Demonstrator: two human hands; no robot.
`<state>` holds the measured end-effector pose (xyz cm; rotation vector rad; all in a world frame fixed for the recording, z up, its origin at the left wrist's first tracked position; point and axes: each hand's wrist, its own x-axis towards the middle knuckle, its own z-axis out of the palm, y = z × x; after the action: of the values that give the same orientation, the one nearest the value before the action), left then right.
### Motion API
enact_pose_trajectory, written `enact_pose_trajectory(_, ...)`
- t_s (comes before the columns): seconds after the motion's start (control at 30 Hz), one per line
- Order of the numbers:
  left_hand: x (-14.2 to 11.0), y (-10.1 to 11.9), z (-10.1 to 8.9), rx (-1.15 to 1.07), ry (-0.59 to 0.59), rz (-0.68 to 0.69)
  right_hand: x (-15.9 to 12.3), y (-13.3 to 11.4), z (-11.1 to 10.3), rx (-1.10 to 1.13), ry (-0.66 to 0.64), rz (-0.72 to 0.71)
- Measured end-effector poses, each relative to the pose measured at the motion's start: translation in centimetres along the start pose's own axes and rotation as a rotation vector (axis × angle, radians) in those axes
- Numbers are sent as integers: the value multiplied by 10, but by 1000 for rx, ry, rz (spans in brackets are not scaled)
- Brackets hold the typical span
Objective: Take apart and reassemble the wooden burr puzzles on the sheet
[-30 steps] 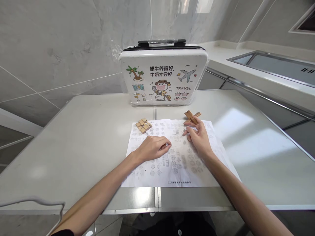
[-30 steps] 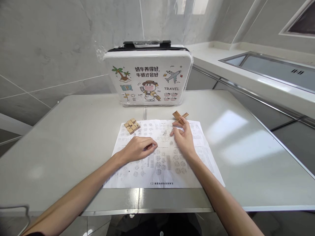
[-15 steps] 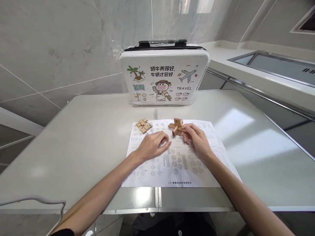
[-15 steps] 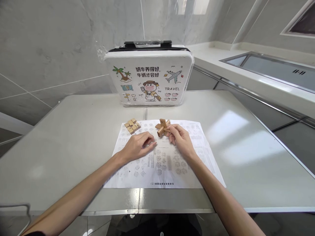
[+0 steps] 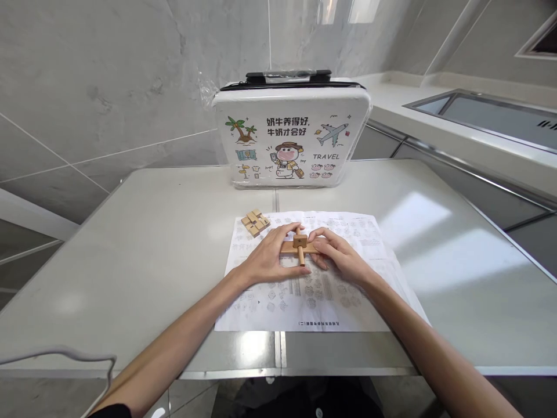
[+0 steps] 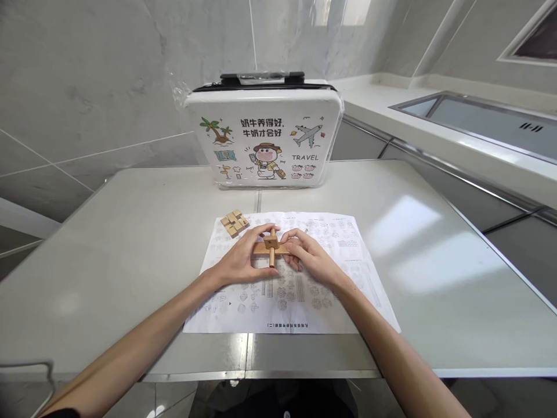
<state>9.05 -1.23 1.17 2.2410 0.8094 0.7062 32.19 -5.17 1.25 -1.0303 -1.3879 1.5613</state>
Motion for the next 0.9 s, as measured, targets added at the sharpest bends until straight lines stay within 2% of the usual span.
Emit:
enact_pose_trajectory(0.3, 1, 0, 1, 26, 29, 0, 0, 3, 1, -66, 1, 6)
enact_pose_trajectory(0.63, 3, 2, 0, 13, 58, 33, 2, 8, 2, -18, 48, 13)
enact_pose_trajectory(0.9, 3, 3, 2, 73, 138, 99, 3, 14, 2, 17, 88, -39)
